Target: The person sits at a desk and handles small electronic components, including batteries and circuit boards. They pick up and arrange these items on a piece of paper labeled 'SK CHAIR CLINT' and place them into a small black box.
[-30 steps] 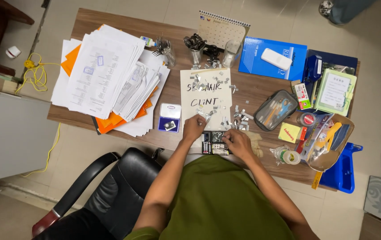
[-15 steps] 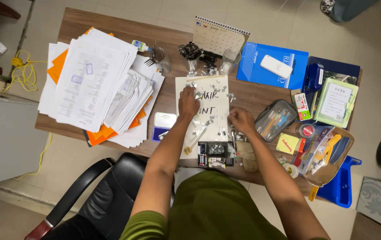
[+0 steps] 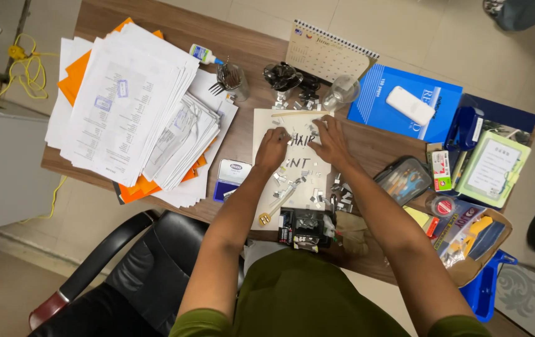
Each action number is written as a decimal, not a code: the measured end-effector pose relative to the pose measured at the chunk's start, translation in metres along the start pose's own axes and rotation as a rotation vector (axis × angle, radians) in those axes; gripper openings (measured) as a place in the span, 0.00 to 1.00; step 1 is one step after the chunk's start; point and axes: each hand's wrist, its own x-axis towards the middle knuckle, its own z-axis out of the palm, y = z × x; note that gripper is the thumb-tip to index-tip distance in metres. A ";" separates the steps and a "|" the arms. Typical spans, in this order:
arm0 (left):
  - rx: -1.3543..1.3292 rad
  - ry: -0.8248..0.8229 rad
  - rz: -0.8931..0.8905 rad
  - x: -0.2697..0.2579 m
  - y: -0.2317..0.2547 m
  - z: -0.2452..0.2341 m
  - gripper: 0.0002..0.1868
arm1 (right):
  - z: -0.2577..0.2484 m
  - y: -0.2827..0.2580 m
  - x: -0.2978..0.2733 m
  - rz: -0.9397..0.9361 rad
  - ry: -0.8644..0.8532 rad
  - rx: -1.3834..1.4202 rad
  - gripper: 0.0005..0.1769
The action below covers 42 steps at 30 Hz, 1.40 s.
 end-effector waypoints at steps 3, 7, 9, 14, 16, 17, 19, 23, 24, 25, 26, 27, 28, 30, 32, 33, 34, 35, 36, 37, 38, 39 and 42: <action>-0.035 -0.023 -0.005 -0.006 0.008 -0.014 0.13 | 0.004 -0.013 -0.006 0.003 0.022 0.007 0.37; -0.140 -0.071 -0.036 -0.013 0.016 -0.023 0.15 | 0.019 -0.006 -0.022 -0.085 0.118 0.007 0.26; -0.207 -0.073 -0.033 -0.014 0.023 -0.031 0.16 | 0.015 -0.011 -0.028 -0.164 0.155 0.061 0.20; -0.449 -0.040 -0.077 -0.018 0.018 -0.021 0.17 | 0.017 -0.023 -0.046 -0.140 0.116 0.097 0.16; -0.581 -0.040 -0.133 -0.018 0.020 -0.024 0.18 | 0.020 -0.026 -0.053 -0.131 0.085 0.110 0.16; -0.620 -0.031 -0.213 -0.019 0.022 -0.025 0.16 | 0.021 -0.028 -0.057 -0.154 0.103 0.105 0.16; -0.657 -0.019 -0.290 -0.020 0.020 -0.027 0.15 | 0.027 -0.027 -0.061 -0.180 0.125 0.098 0.17; -1.104 -0.085 -0.548 -0.035 0.011 -0.018 0.14 | 0.034 -0.025 -0.071 -0.083 0.065 0.047 0.14; -1.268 -0.083 -0.603 -0.040 0.008 -0.015 0.16 | 0.031 -0.027 -0.072 -0.056 0.044 0.067 0.13; -1.269 -0.081 -0.604 -0.039 0.009 -0.017 0.16 | 0.031 -0.026 -0.073 -0.058 0.043 0.067 0.13; -1.365 -0.052 -0.754 -0.040 0.010 -0.020 0.14 | 0.032 -0.025 -0.074 -0.033 0.026 0.085 0.12; -1.459 -0.020 -0.906 -0.041 0.011 -0.022 0.13 | 0.033 -0.025 -0.076 -0.008 0.009 0.104 0.12; -1.459 -0.017 -0.907 -0.045 0.008 -0.021 0.13 | 0.031 -0.028 -0.079 -0.010 0.007 0.105 0.12; -1.913 0.088 -0.950 -0.052 0.002 -0.019 0.08 | 0.026 -0.034 -0.084 -0.080 0.041 0.087 0.15; -1.985 0.108 -0.954 -0.052 0.008 -0.028 0.06 | 0.025 -0.039 -0.087 -0.086 0.068 0.061 0.17; -2.056 0.128 -0.958 -0.052 0.011 -0.032 0.05 | 0.025 -0.041 -0.089 -0.090 0.096 0.036 0.18; -2.057 0.129 -0.957 -0.054 0.008 -0.025 0.05 | 0.027 -0.038 -0.090 -0.092 0.095 0.035 0.18; -2.077 0.171 -1.002 -0.055 0.005 -0.018 0.02 | 0.030 -0.035 -0.091 -0.084 0.070 0.024 0.16; -2.095 0.215 -1.049 -0.057 0.002 -0.011 0.08 | 0.033 -0.032 -0.092 -0.077 0.044 0.014 0.14; -2.095 0.217 -1.049 -0.059 -0.001 -0.002 0.08 | 0.033 -0.032 -0.092 -0.078 0.043 0.014 0.14; -1.970 0.184 -1.081 -0.060 -0.004 0.007 0.08 | 0.033 -0.031 -0.093 -0.095 0.052 0.023 0.14; -1.844 0.152 -1.108 -0.061 -0.008 0.016 0.08 | 0.033 -0.030 -0.093 -0.111 0.061 0.032 0.14; -1.482 -0.038 -1.034 -0.061 0.009 0.005 0.10 | 0.031 -0.031 -0.095 -0.049 0.007 0.080 0.13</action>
